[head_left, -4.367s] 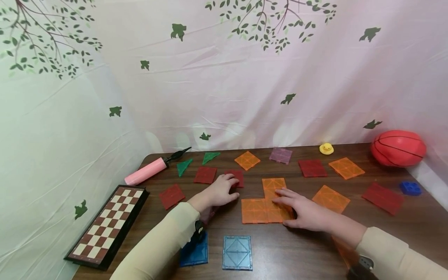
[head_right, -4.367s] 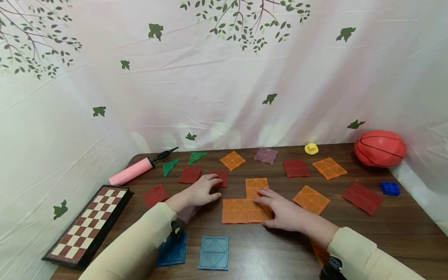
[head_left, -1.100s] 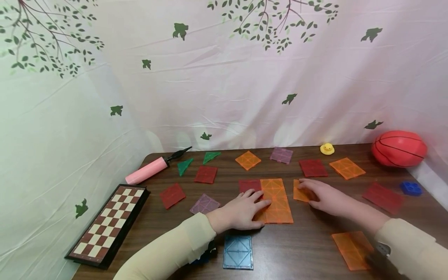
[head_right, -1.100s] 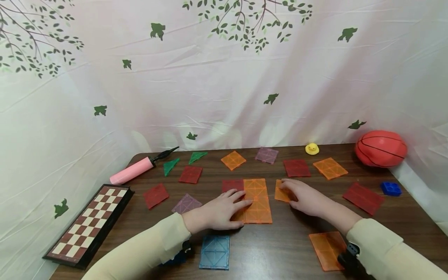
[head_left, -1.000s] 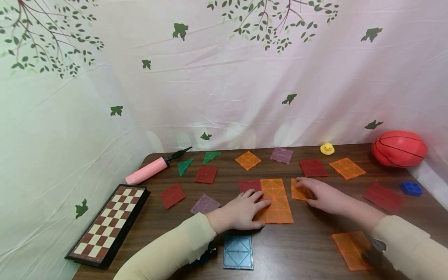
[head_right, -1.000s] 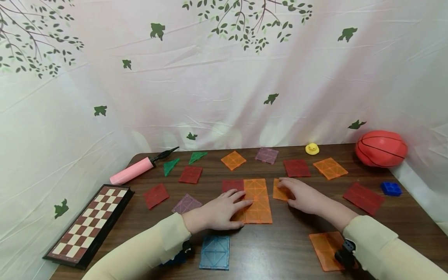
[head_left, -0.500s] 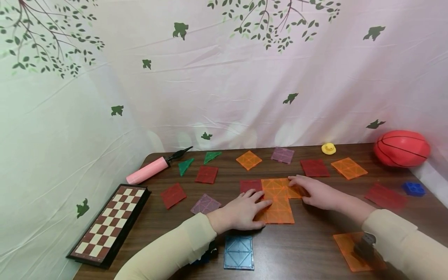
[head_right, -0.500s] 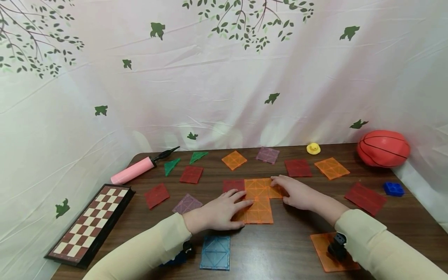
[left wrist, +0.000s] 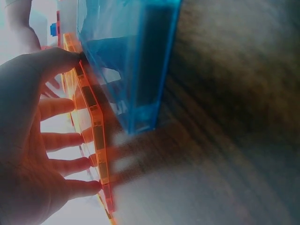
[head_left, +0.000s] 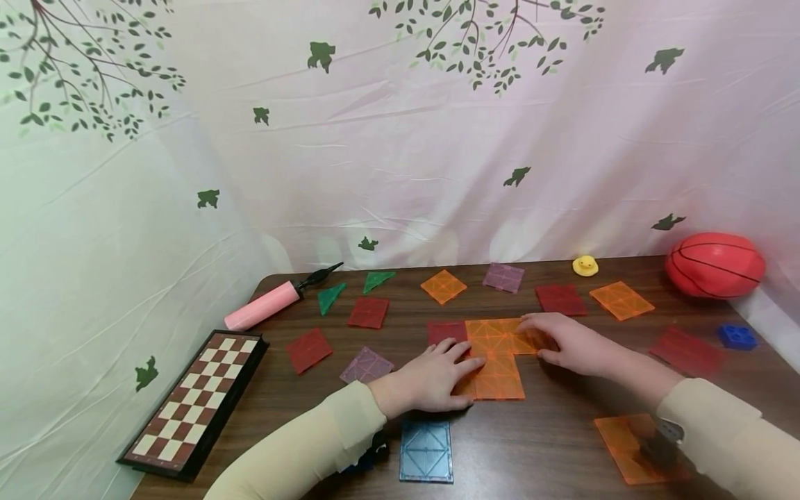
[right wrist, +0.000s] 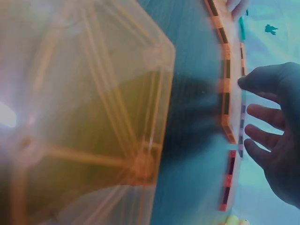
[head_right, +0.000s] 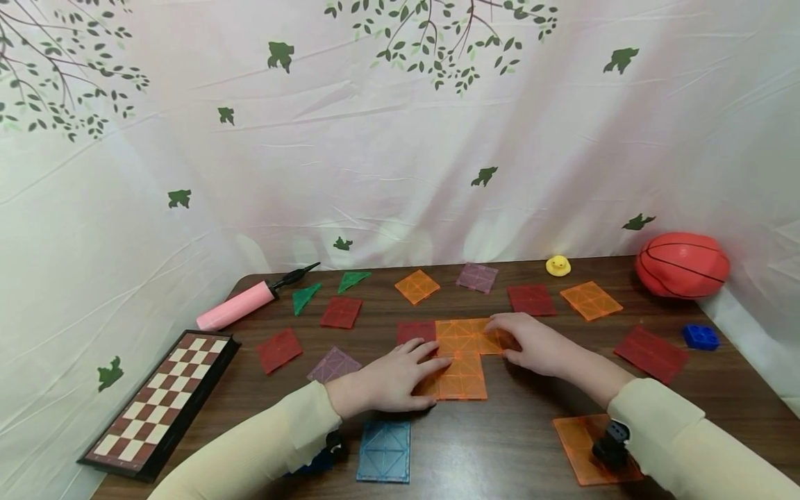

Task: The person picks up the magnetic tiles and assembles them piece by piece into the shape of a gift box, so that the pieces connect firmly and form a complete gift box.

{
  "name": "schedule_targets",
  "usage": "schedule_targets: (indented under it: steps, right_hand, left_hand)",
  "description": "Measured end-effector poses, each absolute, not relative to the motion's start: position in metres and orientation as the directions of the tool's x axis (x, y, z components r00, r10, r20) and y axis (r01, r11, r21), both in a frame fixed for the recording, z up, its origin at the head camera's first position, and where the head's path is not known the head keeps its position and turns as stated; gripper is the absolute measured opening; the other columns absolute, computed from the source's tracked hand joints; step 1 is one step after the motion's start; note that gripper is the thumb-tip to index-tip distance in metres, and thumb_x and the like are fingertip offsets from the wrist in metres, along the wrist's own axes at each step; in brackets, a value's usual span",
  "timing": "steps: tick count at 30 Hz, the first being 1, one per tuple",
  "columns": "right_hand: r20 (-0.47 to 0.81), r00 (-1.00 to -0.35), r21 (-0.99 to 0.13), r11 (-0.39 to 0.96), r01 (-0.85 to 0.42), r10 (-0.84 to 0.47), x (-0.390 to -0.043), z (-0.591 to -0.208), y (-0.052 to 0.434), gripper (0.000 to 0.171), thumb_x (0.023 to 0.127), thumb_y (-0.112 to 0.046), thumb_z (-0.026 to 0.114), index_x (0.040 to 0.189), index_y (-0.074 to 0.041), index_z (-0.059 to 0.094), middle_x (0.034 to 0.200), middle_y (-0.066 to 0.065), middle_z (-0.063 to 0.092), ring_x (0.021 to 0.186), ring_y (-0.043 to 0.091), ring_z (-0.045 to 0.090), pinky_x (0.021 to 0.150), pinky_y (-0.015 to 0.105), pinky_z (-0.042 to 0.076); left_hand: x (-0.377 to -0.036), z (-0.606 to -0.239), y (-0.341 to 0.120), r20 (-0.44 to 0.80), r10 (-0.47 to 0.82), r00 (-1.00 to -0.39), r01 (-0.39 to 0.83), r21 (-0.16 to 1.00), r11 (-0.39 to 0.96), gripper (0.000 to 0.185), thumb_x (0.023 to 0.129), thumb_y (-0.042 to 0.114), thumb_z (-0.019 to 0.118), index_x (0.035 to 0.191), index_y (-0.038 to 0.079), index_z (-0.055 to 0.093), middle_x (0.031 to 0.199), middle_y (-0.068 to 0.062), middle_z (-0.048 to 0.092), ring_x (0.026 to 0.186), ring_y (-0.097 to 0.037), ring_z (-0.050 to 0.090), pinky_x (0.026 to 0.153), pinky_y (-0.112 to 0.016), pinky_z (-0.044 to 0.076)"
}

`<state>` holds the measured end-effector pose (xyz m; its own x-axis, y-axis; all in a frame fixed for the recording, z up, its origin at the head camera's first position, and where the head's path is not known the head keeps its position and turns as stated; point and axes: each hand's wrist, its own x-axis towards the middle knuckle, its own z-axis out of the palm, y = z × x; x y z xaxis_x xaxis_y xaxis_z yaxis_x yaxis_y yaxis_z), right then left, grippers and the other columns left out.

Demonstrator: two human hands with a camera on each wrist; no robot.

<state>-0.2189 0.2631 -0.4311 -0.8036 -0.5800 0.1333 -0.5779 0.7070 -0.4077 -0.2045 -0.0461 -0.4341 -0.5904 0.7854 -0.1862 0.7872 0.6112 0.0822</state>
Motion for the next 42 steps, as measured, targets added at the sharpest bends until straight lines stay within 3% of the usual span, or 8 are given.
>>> schedule_targets:
  steps: [6, 10, 14, 18, 22, 29, 32, 42]
  right_hand:
    - [0.239, -0.805, -0.392, 0.704, -0.592, -0.543, -0.197, -0.418, 0.274, 0.042, 0.089, -0.012, 0.080, 0.128, -0.009, 0.066, 0.126, 0.001, 0.066, 0.117, 0.027, 0.060, 0.096, 0.055, 0.049]
    - [0.299, -0.810, -0.387, 0.711, -0.587, -0.505, -0.175, -0.410, 0.284, 0.036, 0.090, -0.021, 0.080, 0.124, -0.017, 0.069, 0.121, -0.009, 0.067, 0.113, 0.016, 0.062, 0.093, 0.038, 0.053]
    - [0.338, -0.797, -0.391, 0.696, -0.602, -0.500, -0.152, -0.407, 0.298, 0.039, 0.087, -0.020, 0.083, 0.123, -0.022, 0.069, 0.118, -0.012, 0.067, 0.108, 0.009, 0.063, 0.090, 0.019, 0.049]
    - [0.348, -0.782, -0.393, 0.677, -0.623, -0.517, -0.131, -0.415, 0.315, 0.046, 0.081, -0.019, 0.088, 0.122, -0.027, 0.068, 0.117, -0.015, 0.066, 0.108, 0.004, 0.061, 0.091, 0.009, 0.041]
    - [0.303, -0.776, -0.409, 0.661, -0.630, -0.553, -0.110, -0.429, 0.335, 0.050, 0.080, -0.022, 0.089, 0.124, -0.029, 0.067, 0.122, -0.011, 0.064, 0.112, 0.000, 0.057, 0.088, 0.010, 0.043]
    - [0.037, -0.825, -0.438, 0.733, -0.520, -0.564, -0.089, -0.447, 0.357, 0.060, 0.078, -0.050, 0.084, 0.132, -0.037, 0.062, 0.133, -0.007, 0.058, 0.116, -0.004, 0.050, 0.079, 0.021, 0.051]
    - [-0.030, -0.807, -0.445, 0.730, -0.518, -0.590, -0.087, -0.453, 0.360, 0.068, 0.076, -0.050, 0.086, 0.138, -0.037, 0.059, 0.136, -0.006, 0.053, 0.117, -0.002, 0.047, 0.078, 0.020, 0.050]
    - [0.155, -0.767, -0.338, 0.696, -0.633, -0.623, -0.095, -0.461, 0.344, 0.061, 0.079, -0.055, 0.082, 0.135, -0.037, 0.064, 0.130, -0.012, 0.055, 0.113, -0.002, 0.044, 0.078, 0.021, 0.052]
  left_hand:
    - [-0.204, -0.433, -0.046, -0.188, 0.784, -0.591, 0.787, 0.079, 0.612, 0.068, 0.101, 0.054, 0.054, 0.160, 0.027, 0.036, 0.165, -0.008, 0.029, 0.148, -0.030, 0.028, 0.113, -0.051, 0.036]
    - [-0.204, -0.431, -0.046, -0.189, 0.784, -0.591, 0.787, 0.078, 0.612, 0.068, 0.101, 0.054, 0.055, 0.160, 0.027, 0.036, 0.165, -0.008, 0.029, 0.148, -0.030, 0.029, 0.113, -0.051, 0.036]
    - [-0.203, -0.431, -0.046, -0.188, 0.783, -0.593, 0.786, 0.076, 0.614, 0.068, 0.101, 0.054, 0.055, 0.160, 0.027, 0.036, 0.165, -0.008, 0.029, 0.148, -0.030, 0.029, 0.113, -0.051, 0.036]
    - [-0.203, -0.432, -0.046, -0.189, 0.781, -0.596, 0.783, 0.077, 0.617, 0.068, 0.100, 0.055, 0.055, 0.160, 0.027, 0.036, 0.165, -0.007, 0.029, 0.148, -0.030, 0.029, 0.113, -0.051, 0.036]
    - [-0.203, -0.433, -0.046, -0.190, 0.780, -0.597, 0.782, 0.080, 0.618, 0.068, 0.100, 0.055, 0.056, 0.160, 0.027, 0.037, 0.165, -0.007, 0.029, 0.148, -0.030, 0.029, 0.113, -0.051, 0.036]
    - [-0.203, -0.430, -0.045, -0.198, 0.776, -0.599, 0.780, 0.075, 0.621, 0.068, 0.101, 0.054, 0.055, 0.160, 0.027, 0.036, 0.165, -0.007, 0.029, 0.148, -0.029, 0.029, 0.114, -0.051, 0.035]
    - [-0.202, -0.430, -0.045, -0.198, 0.775, -0.600, 0.780, 0.071, 0.621, 0.068, 0.101, 0.054, 0.055, 0.161, 0.027, 0.035, 0.165, -0.007, 0.028, 0.148, -0.030, 0.029, 0.114, -0.051, 0.035]
    - [-0.203, -0.431, -0.045, -0.199, 0.776, -0.599, 0.783, 0.058, 0.619, 0.068, 0.101, 0.054, 0.054, 0.161, 0.028, 0.034, 0.166, -0.007, 0.027, 0.148, -0.029, 0.028, 0.114, -0.051, 0.035]
